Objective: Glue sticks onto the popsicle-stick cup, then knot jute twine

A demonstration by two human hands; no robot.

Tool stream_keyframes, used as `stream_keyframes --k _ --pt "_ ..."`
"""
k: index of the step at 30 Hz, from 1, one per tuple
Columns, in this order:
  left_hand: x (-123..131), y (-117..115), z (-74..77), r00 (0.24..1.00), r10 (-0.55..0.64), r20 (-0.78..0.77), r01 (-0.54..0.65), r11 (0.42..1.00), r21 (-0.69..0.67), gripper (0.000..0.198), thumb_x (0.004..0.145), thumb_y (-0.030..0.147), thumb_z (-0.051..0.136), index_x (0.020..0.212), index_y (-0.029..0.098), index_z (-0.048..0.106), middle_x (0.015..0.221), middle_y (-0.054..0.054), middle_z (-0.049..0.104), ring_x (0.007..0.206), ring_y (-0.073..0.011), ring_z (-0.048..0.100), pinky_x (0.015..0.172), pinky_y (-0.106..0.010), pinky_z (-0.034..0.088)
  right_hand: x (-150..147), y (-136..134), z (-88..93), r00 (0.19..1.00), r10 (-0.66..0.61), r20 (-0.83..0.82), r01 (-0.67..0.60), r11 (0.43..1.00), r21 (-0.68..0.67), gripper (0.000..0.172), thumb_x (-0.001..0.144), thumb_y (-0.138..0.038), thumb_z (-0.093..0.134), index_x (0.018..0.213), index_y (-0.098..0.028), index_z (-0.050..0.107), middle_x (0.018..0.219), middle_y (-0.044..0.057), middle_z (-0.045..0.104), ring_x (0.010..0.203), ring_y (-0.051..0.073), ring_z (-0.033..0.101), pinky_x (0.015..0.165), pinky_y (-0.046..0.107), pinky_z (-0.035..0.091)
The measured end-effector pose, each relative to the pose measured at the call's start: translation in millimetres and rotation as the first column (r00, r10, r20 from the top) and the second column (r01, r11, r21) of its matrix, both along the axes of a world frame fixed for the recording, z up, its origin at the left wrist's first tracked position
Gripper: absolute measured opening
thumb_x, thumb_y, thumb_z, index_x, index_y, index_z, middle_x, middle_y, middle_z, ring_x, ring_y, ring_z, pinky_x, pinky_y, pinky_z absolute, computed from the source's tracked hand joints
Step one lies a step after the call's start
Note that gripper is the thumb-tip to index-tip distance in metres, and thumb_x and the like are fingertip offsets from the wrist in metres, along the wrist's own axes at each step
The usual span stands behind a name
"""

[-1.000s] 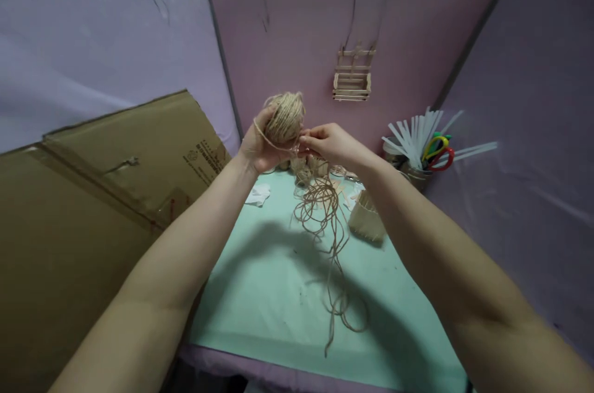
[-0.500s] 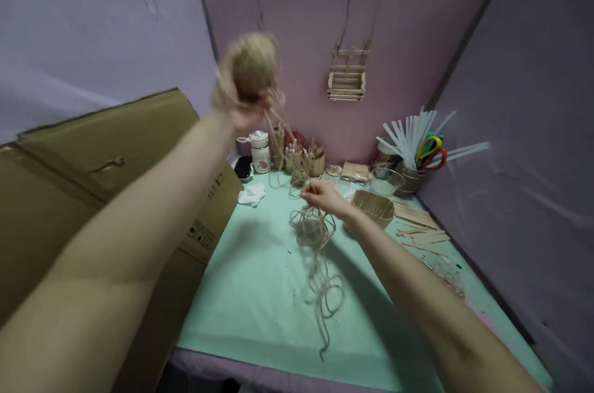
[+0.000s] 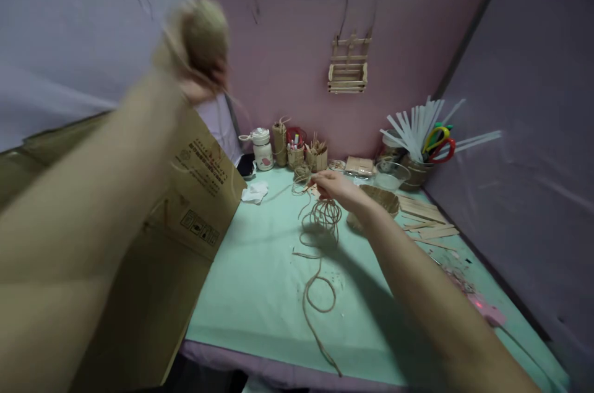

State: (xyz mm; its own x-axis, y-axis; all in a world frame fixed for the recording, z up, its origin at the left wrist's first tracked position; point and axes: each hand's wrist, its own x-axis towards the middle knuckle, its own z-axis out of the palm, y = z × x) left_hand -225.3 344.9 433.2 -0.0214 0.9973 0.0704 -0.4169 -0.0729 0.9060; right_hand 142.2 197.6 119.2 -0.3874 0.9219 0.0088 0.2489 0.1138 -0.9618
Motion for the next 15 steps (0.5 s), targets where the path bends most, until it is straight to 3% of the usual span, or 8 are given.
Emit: stream_keyframes --k 1,2,3,4,5,7,11,15 --pt "52.6 -48.3 -72.4 0.999 -0.039 -0.016 0.038 0.999 -0.018 0.044 0.087 0.057 0.046 0.113 0.023 0.059 0.080 0.001 0.065 0.070 -0.0111 0.057 0.065 -0.023 0.052 -0.2 0.9 15.3 0.999 -0.016 0.027 0.016 1.000 0.016 0.017 0.080 -0.032 0.053 0.075 -0.017 0.060 0.049 -0.006 0.037 0.045 0.008 0.033 0.048 0.021 0.033" --pt "97.8 -87.7 -132.7 0.996 -0.085 -0.034 0.084 0.995 -0.048 0.041 0.086 0.055 0.049 0.110 0.024 0.061 0.074 0.001 0.065 0.062 -0.0105 0.056 0.057 -0.022 0.050 -1.1 1.9 29.4 0.998 -0.022 0.066 0.019 0.999 0.036 0.015 0.078 -0.031 0.056 0.072 -0.018 0.059 0.051 -0.005 0.039 0.045 0.008 0.034 0.047 0.021 0.032" --pt "133.9 -117.0 -179.5 0.989 -0.143 -0.027 0.140 0.986 -0.085 0.034 0.085 0.048 0.052 0.108 0.025 0.061 0.070 0.002 0.064 0.058 -0.0104 0.056 0.054 -0.022 0.048 -2.5 2.9 41.6 0.994 -0.020 0.103 0.014 0.998 0.058 0.015 0.077 -0.030 0.058 0.068 -0.018 0.057 0.052 -0.005 0.041 0.046 0.008 0.035 0.046 0.022 0.031" --pt "160.5 -136.5 -213.2 0.983 -0.184 -0.016 0.180 0.974 -0.134 0.030 0.084 0.042 0.054 0.107 0.024 0.062 0.067 0.002 0.065 0.055 -0.0110 0.056 0.056 -0.025 0.050 -4.3 3.9 51.6 0.990 -0.017 0.143 0.007 0.997 0.073 0.017 0.076 -0.029 0.059 0.064 -0.019 0.054 0.053 -0.004 0.041 0.046 0.008 0.035 0.045 0.022 0.030" --pt "178.4 -147.6 -236.0 0.979 -0.201 0.010 0.200 0.960 -0.194 0.030 0.082 0.039 0.054 0.106 0.022 0.062 0.066 0.001 0.065 0.054 -0.0126 0.058 0.060 -0.029 0.052 -6.3 5.0 59.2 0.984 -0.030 0.176 0.015 0.996 0.085 0.020 0.076 -0.028 0.059 0.061 -0.019 0.052 0.053 -0.003 0.042 0.045 0.008 0.035 0.044 0.023 0.029" --pt "194.5 -152.2 -260.3 0.960 -0.269 0.073 0.279 0.922 -0.267 0.031 0.079 0.038 0.058 0.103 0.018 0.063 0.068 -0.002 0.068 0.061 -0.0171 0.065 0.070 -0.037 0.055 -9.8 6.8 67.0 0.973 -0.099 0.209 0.078 0.992 0.103 0.022 0.077 -0.025 0.058 0.059 -0.019 0.049 0.053 -0.003 0.042 0.045 0.008 0.035 0.043 0.023 0.028" --pt "195.9 -140.0 -280.0 0.900 -0.390 0.195 0.430 0.871 -0.238 0.033 0.080 0.042 0.057 0.103 0.019 0.063 0.080 -0.006 0.073 0.078 -0.0241 0.070 0.075 -0.042 0.055 -7.1 8.9 61.1 0.971 -0.156 0.183 0.144 0.987 0.077 0.020 0.080 -0.026 0.054 0.062 -0.019 0.050 0.049 -0.004 0.039 0.042 0.007 0.033 0.041 0.022 0.026" --pt "192.6 -132.6 -286.3 0.937 -0.283 0.205 0.325 0.920 -0.219 0.032 0.081 0.043 0.057 0.100 0.018 0.064 0.078 -0.006 0.072 0.071 -0.0191 0.069 0.062 -0.028 0.053 5.9 13.4 48.8 0.944 0.003 0.329 -0.013 1.000 0.026 0.025 0.084 -0.034 0.053 0.065 -0.018 0.059 0.044 -0.006 0.036 0.037 0.007 0.029 0.039 0.022 0.024"
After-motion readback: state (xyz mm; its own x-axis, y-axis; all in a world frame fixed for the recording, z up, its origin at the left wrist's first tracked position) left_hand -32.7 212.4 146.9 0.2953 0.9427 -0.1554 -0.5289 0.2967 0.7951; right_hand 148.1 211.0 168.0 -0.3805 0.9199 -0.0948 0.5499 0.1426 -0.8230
